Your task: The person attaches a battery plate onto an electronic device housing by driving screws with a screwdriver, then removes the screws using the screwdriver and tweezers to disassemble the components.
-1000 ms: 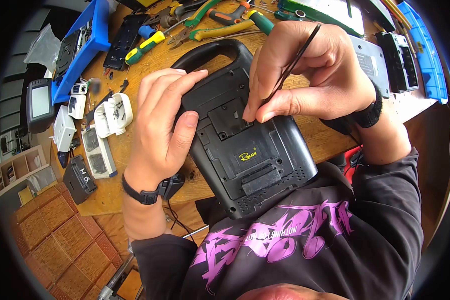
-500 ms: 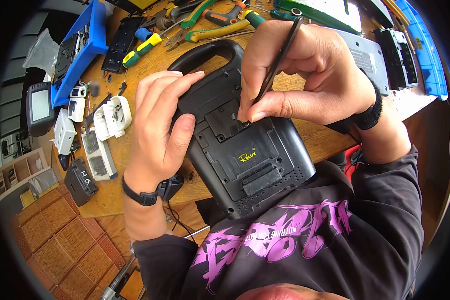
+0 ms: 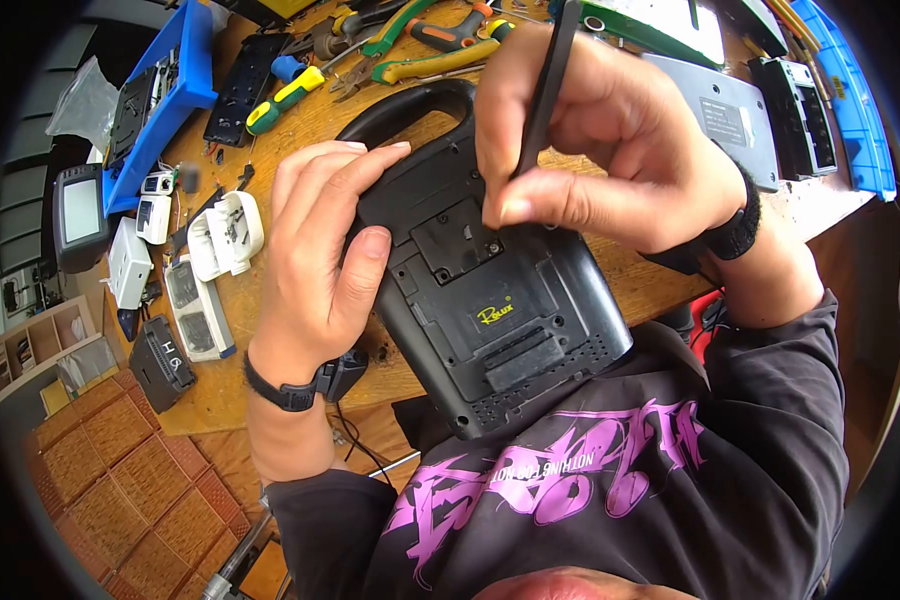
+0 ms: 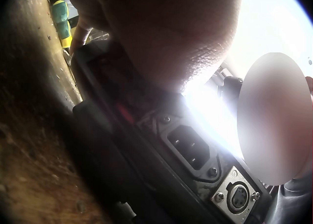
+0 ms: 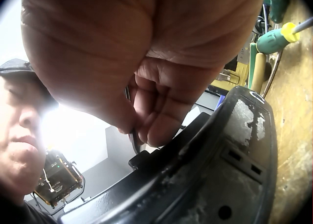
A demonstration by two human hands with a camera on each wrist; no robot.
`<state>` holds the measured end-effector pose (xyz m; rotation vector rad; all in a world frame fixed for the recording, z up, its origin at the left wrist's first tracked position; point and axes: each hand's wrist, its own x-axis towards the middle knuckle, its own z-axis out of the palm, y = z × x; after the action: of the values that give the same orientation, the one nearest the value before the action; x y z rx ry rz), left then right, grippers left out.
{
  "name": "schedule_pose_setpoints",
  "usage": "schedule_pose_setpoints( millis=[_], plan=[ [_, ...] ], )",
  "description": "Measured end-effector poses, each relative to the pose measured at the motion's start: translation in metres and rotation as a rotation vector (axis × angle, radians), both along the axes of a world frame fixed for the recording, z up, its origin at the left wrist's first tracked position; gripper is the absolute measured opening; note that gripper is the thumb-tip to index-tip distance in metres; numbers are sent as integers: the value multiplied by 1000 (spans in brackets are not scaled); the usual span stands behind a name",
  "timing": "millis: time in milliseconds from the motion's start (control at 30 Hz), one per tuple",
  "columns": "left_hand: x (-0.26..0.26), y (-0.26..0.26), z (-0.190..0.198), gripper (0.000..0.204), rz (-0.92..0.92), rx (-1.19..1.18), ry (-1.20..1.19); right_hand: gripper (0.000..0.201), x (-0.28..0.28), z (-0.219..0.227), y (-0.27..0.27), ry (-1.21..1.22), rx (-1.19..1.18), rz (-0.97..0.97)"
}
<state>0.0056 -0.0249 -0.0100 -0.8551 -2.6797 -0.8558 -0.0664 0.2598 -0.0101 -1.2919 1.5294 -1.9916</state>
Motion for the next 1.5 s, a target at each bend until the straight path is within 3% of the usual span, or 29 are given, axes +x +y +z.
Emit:
schedule_pose_setpoints(
  millis=[33, 67, 100, 167, 200, 233, 300, 333, 467, 567, 967, 1500],
  plan=[
    [0, 0, 0, 55, 1, -2, -5, 21, -1, 3, -3, -12, -37, -25],
    [0, 0, 0, 55, 2, -2, -5, 17, 10, 8, -8, -146, -22, -193],
    [0, -1, 0, 55, -5, 5, -1, 30, 2, 3, -3, -343, -122, -144],
    [0, -1, 0, 55, -12, 12, 4, 27, -21, -11, 1, -98, -64, -142],
    [0, 0, 0, 55, -10, 10, 1, 21, -19, -9, -5, -144, -59, -269],
    [0, 0, 1, 55, -9, 9, -3, 21, -17, -7, -3, -143, -59, -270],
    [1, 0, 1, 54, -9, 7, -2, 18, -17, 5, 4, 295, 383, -545],
    [1, 0, 1, 54, -8, 6, 0, 18, 0, 38, -2, 316, 582, -614],
    [0, -1, 1, 54, -6, 0, 3, 29, -9, 1, -4, 317, 587, -604],
    [0, -2, 0, 54, -12, 1, 1, 32, -8, 6, -2, 428, 699, -621],
    [1, -1, 1, 53, -12, 2, -4, 37, -11, 2, 0, 464, 804, -664],
    [1, 0, 1, 53, -8, 7, -3, 37, -20, -15, 8, 570, 787, -699]
  ],
)
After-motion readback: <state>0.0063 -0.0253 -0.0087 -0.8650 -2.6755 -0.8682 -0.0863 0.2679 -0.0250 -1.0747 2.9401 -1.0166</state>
